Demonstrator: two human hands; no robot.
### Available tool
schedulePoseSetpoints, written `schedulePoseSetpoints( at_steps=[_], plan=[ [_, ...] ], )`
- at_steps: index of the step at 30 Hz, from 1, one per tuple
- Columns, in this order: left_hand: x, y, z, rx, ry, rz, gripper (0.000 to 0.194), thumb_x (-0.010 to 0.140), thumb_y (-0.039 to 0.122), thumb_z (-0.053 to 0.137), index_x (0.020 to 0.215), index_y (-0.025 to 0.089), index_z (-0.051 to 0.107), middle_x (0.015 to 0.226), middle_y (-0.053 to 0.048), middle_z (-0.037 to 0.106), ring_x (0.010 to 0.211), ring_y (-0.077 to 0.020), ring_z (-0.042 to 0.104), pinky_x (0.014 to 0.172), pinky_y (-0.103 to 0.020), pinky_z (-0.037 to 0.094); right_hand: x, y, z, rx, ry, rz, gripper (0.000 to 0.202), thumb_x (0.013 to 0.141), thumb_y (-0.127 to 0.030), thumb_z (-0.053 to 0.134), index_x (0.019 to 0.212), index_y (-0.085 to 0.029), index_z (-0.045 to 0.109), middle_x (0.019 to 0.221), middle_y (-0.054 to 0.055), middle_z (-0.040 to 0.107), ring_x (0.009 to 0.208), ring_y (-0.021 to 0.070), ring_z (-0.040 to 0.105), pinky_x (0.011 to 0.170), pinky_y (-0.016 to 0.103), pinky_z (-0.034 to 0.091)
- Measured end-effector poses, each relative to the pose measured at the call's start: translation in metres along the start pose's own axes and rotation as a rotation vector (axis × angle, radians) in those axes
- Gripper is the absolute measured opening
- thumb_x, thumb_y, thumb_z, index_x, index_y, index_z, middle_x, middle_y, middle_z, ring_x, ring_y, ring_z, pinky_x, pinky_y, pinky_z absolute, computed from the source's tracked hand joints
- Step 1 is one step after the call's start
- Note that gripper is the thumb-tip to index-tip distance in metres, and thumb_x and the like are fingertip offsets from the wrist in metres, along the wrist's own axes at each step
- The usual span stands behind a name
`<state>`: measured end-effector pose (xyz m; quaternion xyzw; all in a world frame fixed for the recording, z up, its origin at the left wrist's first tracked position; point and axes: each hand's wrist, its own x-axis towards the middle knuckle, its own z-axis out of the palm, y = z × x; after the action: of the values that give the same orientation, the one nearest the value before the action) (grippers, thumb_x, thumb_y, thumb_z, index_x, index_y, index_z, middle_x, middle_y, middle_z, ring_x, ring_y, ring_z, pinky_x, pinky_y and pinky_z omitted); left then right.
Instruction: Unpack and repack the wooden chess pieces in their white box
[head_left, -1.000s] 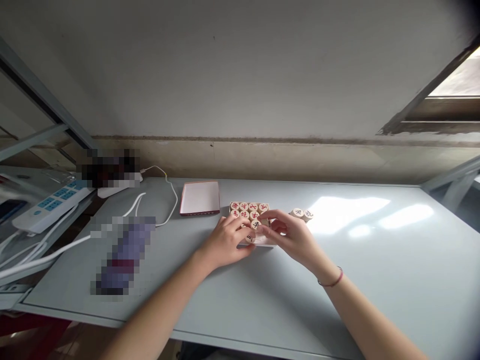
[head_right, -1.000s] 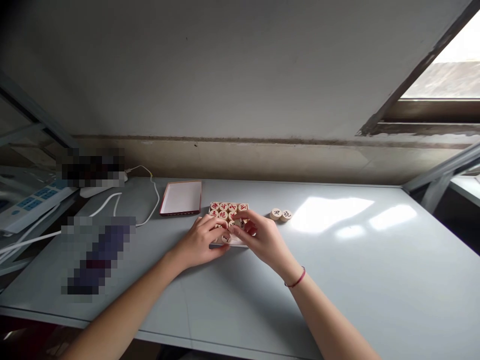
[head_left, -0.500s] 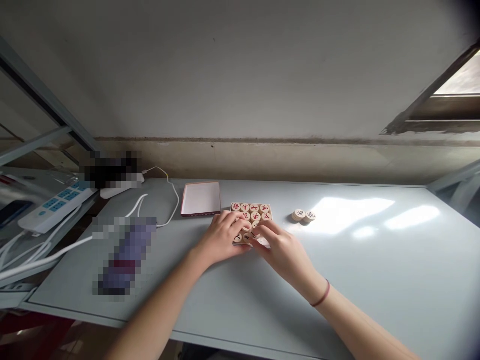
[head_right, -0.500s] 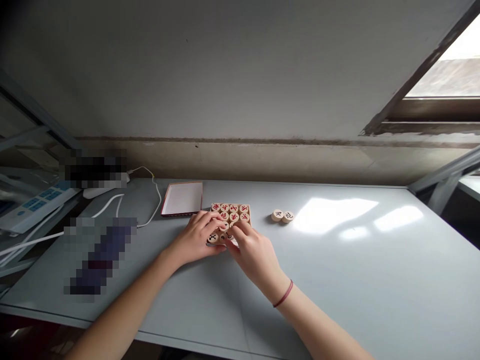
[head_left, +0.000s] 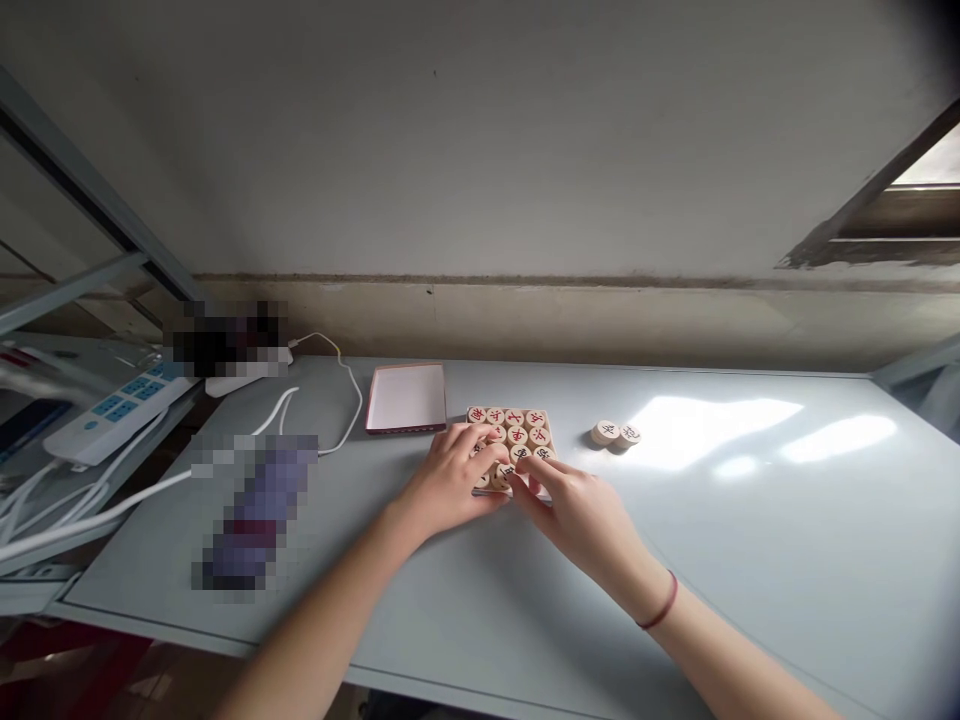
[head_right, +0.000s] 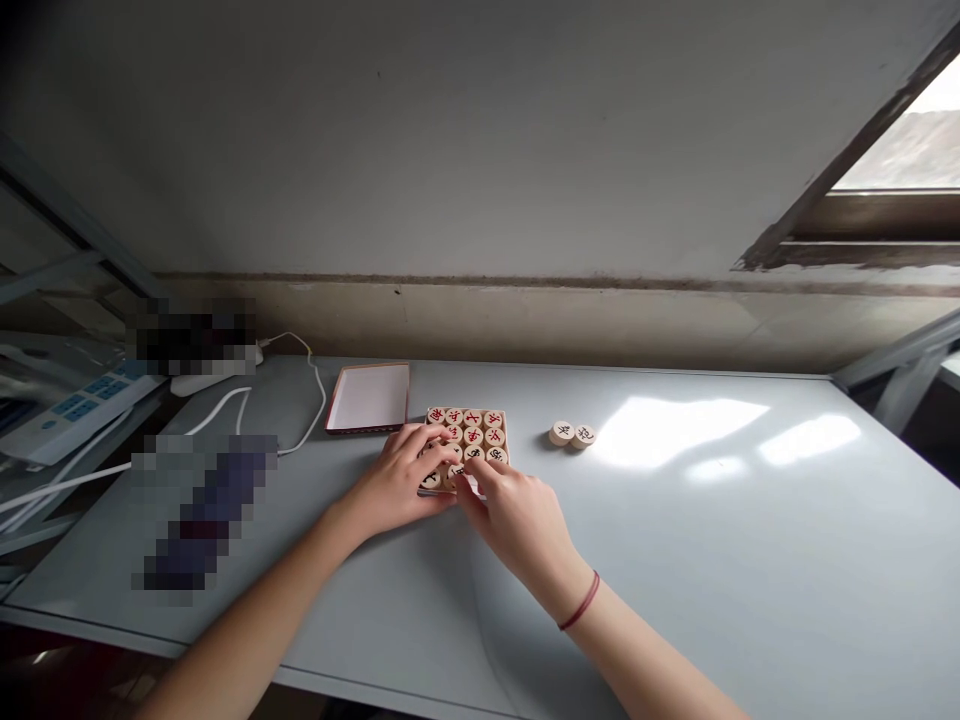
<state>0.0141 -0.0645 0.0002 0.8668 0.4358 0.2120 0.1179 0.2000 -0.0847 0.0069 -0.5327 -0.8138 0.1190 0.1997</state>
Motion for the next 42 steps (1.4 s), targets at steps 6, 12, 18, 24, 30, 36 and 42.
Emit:
schedulePoseSetpoints(
  at_steps=[6,12,18,24,30,36,42],
  plan=[
    [-0.001,0.001,0.001,0.011,-0.021,-0.009,0.027,0.077,0.03,0.067,0.103,0.024,0.059,0.125,-0.007,0.052,0.117,-0.0264,0.045,0.099,-0.044,0.041,0.0,-0.001,0.001,0.036,-0.106,0.043,0.017,0.09,-0.028,0.045,0.085,-0.023,0.06,0.071,0.0,0.067,0.043,0.0093,0.048,0.044,0.021,0.027],
    [-0.001,0.002,0.001,0.003,-0.011,0.004,0.028,0.078,0.032,0.066,0.104,0.024,0.06,0.127,-0.008,0.05,0.119,-0.0272,0.043,0.099,-0.045,0.041,0.002,-0.002,0.0,0.085,-0.123,0.009,0.016,0.089,-0.025,0.045,0.088,-0.024,0.061,0.076,0.0,0.068,0.05,0.011,0.054,0.047,0.022,0.033],
    [-0.002,0.001,0.002,0.003,-0.014,0.035,0.033,0.078,0.038,0.067,0.108,0.027,0.062,0.129,-0.009,0.049,0.12,-0.0287,0.042,0.1,-0.047,0.04,0.007,0.008,-0.016,0.16,-0.07,-0.001,0.027,0.092,-0.033,0.042,0.08,-0.023,0.064,0.064,0.0,0.065,0.047,0.0108,0.052,0.046,0.023,0.036],
    [0.001,0.004,0.005,0.099,-0.043,0.087,0.03,0.079,0.048,0.064,0.103,0.029,0.068,0.134,-0.009,0.044,0.124,-0.0326,0.037,0.099,-0.049,0.036,0.014,0.045,-0.028,-0.176,0.167,0.153,0.033,0.09,-0.04,0.043,0.109,-0.021,0.062,0.117,0.011,0.062,0.069,0.0172,0.064,0.055,0.029,0.045],
    [0.002,0.006,0.011,0.178,-0.032,0.112,0.029,0.083,0.047,0.059,0.099,0.025,0.068,0.135,-0.01,0.045,0.126,-0.0311,0.036,0.1,-0.049,0.034,0.014,0.07,-0.019,-0.24,-0.033,0.212,0.034,0.088,-0.033,0.044,0.117,-0.02,0.059,0.118,0.011,0.062,0.076,0.0199,0.064,0.06,0.032,0.049],
    [0.001,0.005,0.014,0.164,-0.03,0.102,0.029,0.083,0.046,0.059,0.102,0.024,0.067,0.134,-0.011,0.046,0.124,-0.0307,0.038,0.099,-0.049,0.035,0.017,0.082,-0.014,-0.233,-0.022,0.237,0.035,0.086,-0.027,0.046,0.118,-0.018,0.058,0.119,0.013,0.06,0.084,0.0214,0.064,0.064,0.032,0.049],
    [0.0,0.004,0.013,0.135,-0.046,0.079,0.033,0.082,0.047,0.061,0.106,0.026,0.066,0.132,-0.01,0.047,0.124,-0.0306,0.038,0.099,-0.048,0.036,0.019,0.091,-0.01,-0.235,-0.016,0.248,0.032,0.086,-0.019,0.041,0.109,-0.018,0.063,0.107,0.011,0.065,0.077,0.0187,0.063,0.063,0.029,0.046]
  ],
)
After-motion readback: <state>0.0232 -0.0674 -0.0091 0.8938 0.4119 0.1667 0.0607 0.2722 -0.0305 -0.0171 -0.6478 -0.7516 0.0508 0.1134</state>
